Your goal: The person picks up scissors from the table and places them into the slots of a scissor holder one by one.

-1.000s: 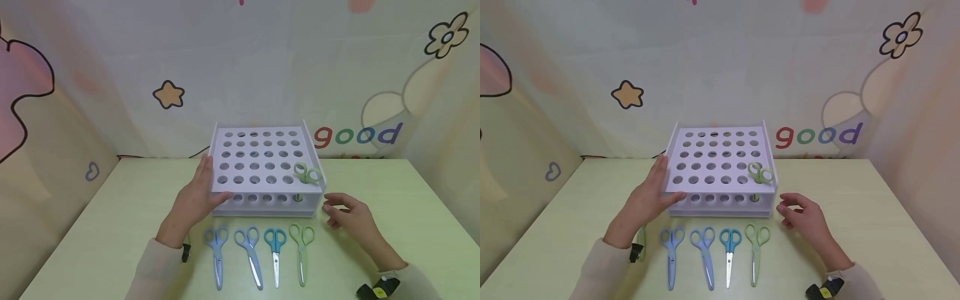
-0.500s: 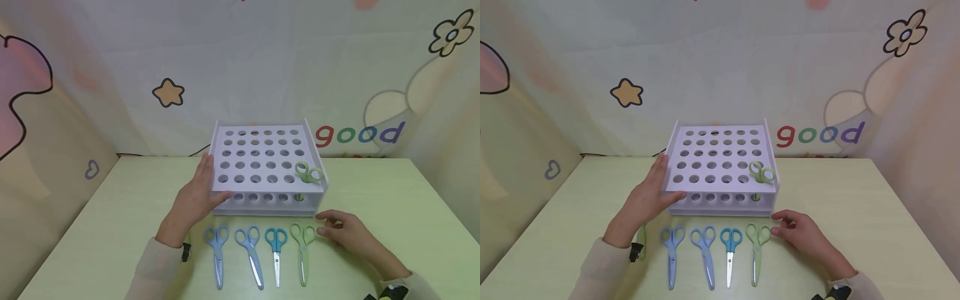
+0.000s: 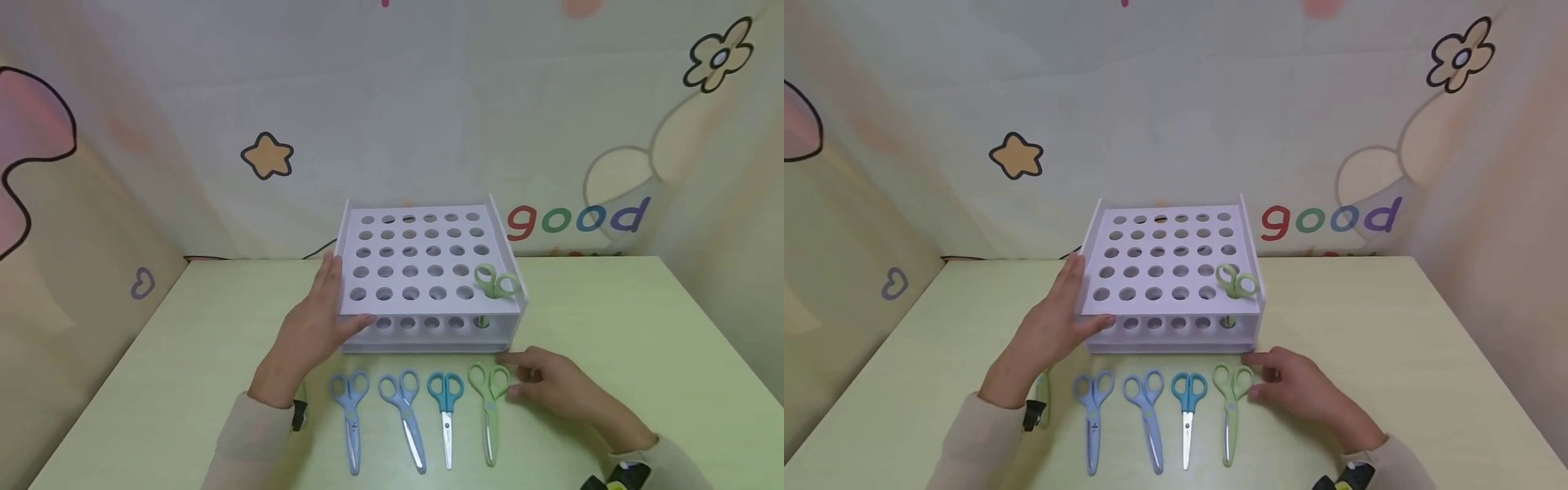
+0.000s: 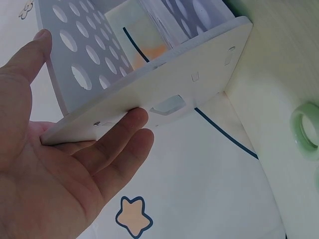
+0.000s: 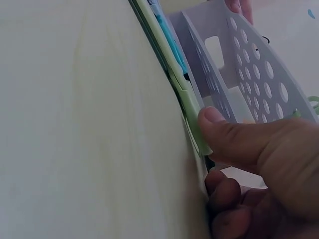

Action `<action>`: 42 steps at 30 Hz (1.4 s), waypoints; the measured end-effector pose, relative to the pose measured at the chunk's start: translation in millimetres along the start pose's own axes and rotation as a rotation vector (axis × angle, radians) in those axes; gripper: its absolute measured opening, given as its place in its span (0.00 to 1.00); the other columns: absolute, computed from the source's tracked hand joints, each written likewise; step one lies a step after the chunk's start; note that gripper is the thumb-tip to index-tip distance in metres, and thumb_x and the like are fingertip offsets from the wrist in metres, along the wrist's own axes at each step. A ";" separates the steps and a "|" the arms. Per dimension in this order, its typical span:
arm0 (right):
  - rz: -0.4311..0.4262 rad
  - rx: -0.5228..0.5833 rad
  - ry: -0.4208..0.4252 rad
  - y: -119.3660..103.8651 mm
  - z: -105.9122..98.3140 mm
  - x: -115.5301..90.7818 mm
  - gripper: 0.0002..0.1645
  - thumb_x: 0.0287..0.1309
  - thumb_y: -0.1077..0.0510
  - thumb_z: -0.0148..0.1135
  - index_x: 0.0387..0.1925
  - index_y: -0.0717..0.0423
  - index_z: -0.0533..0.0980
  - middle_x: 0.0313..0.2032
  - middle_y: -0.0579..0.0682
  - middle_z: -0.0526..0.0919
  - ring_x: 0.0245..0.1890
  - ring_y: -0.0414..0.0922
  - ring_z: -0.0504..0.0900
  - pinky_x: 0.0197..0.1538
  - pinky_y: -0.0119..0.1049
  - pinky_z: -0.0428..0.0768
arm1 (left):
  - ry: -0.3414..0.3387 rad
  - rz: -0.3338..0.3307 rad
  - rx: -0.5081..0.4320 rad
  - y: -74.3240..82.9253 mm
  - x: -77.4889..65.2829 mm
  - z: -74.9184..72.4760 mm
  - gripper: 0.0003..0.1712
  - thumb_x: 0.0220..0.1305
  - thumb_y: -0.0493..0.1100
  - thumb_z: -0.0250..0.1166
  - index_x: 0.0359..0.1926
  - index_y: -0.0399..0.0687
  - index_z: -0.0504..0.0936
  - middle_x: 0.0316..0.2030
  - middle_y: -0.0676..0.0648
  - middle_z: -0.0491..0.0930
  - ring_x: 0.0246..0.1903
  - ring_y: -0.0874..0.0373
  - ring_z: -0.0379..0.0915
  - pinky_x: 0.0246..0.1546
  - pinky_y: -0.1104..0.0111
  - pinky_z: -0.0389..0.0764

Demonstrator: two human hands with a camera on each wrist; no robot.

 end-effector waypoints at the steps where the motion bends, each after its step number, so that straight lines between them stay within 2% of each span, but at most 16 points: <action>1: 0.001 -0.016 -0.008 -0.7 0.9 0.2 0.30 0.56 0.53 0.75 0.60 0.55 0.81 0.32 0.43 0.73 0.34 0.42 0.71 0.36 0.35 0.72 | 0.001 -0.001 -0.003 -0.3 -0.2 0.1 0.64 0.62 0.63 0.70 0.81 0.40 0.40 0.80 0.42 0.35 0.50 0.45 0.75 0.37 0.58 0.77; 13: -0.013 -0.095 -0.061 -12.0 3.9 3.3 0.30 0.56 0.56 0.75 0.61 0.52 0.80 0.30 0.43 0.71 0.31 0.42 0.69 0.34 0.36 0.69 | -0.009 -0.003 -0.006 -0.5 -0.5 0.7 0.64 0.62 0.62 0.71 0.80 0.40 0.39 0.80 0.43 0.34 0.48 0.45 0.75 0.34 0.61 0.76; 20: -0.032 -0.099 -0.090 -12.8 4.1 4.7 0.25 0.56 0.56 0.75 0.56 0.49 0.81 0.31 0.42 0.71 0.33 0.42 0.70 0.36 0.37 0.70 | -0.013 -0.011 -0.007 -0.7 -0.8 0.3 0.65 0.62 0.62 0.71 0.81 0.40 0.39 0.80 0.42 0.34 0.49 0.44 0.75 0.36 0.60 0.76; 25: -0.052 -0.101 -0.117 -11.1 4.7 4.6 0.30 0.56 0.54 0.75 0.61 0.47 0.79 0.32 0.42 0.71 0.33 0.41 0.70 0.36 0.36 0.69 | -0.015 -0.008 -0.009 -0.7 -0.8 0.9 0.65 0.62 0.62 0.71 0.80 0.40 0.38 0.80 0.41 0.34 0.53 0.43 0.74 0.38 0.59 0.77; 31: -0.066 -0.118 -0.131 -10.2 5.0 4.1 0.23 0.55 0.51 0.76 0.52 0.43 0.80 0.31 0.42 0.70 0.32 0.41 0.70 0.35 0.36 0.69 | -0.018 -0.013 -0.008 -1.3 -0.5 1.6 0.65 0.62 0.62 0.71 0.81 0.41 0.38 0.80 0.42 0.34 0.52 0.44 0.74 0.38 0.58 0.76; 33: -0.062 -0.113 -0.138 -10.2 5.2 3.6 0.24 0.54 0.50 0.77 0.53 0.43 0.80 0.32 0.42 0.70 0.33 0.42 0.70 0.35 0.36 0.69 | -0.025 -0.016 -0.007 -1.8 -0.7 2.4 0.65 0.63 0.62 0.70 0.81 0.41 0.37 0.80 0.43 0.33 0.52 0.44 0.74 0.38 0.59 0.76; 38: -0.074 -0.112 -0.163 -12.8 6.2 2.1 0.30 0.54 0.49 0.76 0.60 0.44 0.81 0.32 0.43 0.69 0.33 0.41 0.68 0.35 0.35 0.68 | -0.034 -0.016 -0.008 -1.4 0.1 3.0 0.65 0.63 0.62 0.70 0.81 0.41 0.36 0.80 0.42 0.32 0.54 0.43 0.73 0.38 0.59 0.76; 42: -0.123 -0.124 -0.161 -17.1 5.1 2.7 0.26 0.54 0.50 0.76 0.56 0.47 0.83 0.31 0.42 0.69 0.32 0.40 0.68 0.34 0.34 0.69 | -0.036 -0.019 -0.013 -1.7 1.0 2.4 0.65 0.63 0.62 0.70 0.80 0.41 0.36 0.80 0.43 0.31 0.55 0.43 0.72 0.38 0.59 0.76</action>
Point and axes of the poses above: each hand's wrist, its own x-axis towards the middle knuckle, its own z-axis out of the palm, y = z × x, the point moved 7 cm from there along x, towards the middle knuckle
